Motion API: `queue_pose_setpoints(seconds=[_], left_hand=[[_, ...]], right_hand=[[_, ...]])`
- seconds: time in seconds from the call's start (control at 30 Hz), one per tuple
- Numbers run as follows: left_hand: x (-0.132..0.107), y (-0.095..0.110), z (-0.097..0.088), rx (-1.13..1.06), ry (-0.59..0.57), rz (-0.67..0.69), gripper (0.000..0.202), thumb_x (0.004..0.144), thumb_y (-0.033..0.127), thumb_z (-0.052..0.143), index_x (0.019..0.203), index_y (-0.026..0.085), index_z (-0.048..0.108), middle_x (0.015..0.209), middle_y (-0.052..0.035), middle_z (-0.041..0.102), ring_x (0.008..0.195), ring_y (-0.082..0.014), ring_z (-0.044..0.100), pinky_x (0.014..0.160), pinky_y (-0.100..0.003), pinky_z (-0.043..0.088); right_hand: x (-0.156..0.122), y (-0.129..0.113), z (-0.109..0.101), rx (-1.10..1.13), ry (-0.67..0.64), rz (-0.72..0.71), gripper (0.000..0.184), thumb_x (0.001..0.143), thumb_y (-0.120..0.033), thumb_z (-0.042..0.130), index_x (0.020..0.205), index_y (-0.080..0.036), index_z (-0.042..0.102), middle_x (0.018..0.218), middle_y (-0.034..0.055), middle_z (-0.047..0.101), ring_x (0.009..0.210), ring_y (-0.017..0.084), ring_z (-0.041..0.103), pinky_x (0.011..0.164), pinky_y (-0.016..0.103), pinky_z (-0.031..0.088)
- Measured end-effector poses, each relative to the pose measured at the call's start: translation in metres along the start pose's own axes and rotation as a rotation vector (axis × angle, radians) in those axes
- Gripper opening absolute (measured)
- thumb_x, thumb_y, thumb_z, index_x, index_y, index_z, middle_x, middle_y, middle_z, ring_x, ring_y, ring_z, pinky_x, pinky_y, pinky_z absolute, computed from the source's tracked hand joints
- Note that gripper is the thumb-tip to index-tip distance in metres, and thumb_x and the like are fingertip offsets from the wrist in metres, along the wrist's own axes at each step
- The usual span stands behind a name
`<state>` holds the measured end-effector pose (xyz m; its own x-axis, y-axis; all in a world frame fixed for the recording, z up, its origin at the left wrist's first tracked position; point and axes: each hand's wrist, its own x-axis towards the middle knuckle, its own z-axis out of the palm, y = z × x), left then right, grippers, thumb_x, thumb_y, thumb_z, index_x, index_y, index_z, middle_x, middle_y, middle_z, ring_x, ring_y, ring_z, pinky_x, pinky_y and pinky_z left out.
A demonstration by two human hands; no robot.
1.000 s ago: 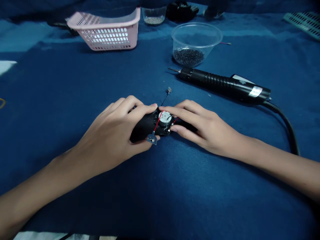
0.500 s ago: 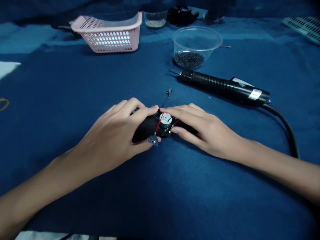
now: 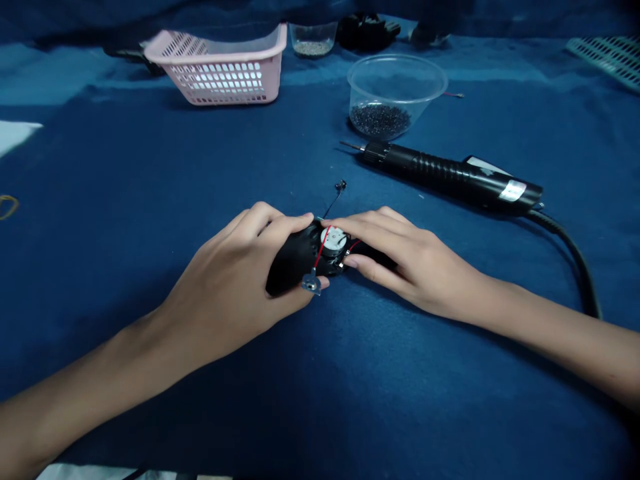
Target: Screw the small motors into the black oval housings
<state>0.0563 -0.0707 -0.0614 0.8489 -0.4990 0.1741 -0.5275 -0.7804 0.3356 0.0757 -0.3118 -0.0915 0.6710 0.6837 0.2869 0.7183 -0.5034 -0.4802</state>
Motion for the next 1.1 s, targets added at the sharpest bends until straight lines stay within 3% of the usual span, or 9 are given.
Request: queue_pose_setpoints(seconds=[0.7, 1.1], left_hand=[[-0.008, 0.006, 0.007, 0.094, -0.002, -0.033, 0.063, 0.089, 0.062, 0.053, 0.137, 0.022, 0.046, 0.115, -0.0089, 0.057, 0.098, -0.0255, 0.060, 0.075, -0.038, 0.052], [-0.011, 0.009, 0.010, 0.159, 0.024, -0.006, 0.062, 0.092, 0.059, 0.050, 0.137, 0.017, 0.046, 0.112, -0.0099, 0.056, 0.094, -0.0252, 0.059, 0.070, -0.039, 0.052]], right_hand=[[0.001, -0.001, 0.000, 0.017, -0.004, 0.006, 0.045, 0.097, -0.030, 0.048, 0.141, -0.019, 0.046, 0.131, 0.0004, 0.058, 0.114, 0.011, 0.050, 0.102, 0.025, 0.039], [0.000, 0.000, -0.001, 0.012, 0.006, 0.003, 0.045, 0.097, -0.029, 0.049, 0.139, -0.016, 0.047, 0.132, 0.0021, 0.057, 0.113, 0.012, 0.051, 0.101, 0.027, 0.040]])
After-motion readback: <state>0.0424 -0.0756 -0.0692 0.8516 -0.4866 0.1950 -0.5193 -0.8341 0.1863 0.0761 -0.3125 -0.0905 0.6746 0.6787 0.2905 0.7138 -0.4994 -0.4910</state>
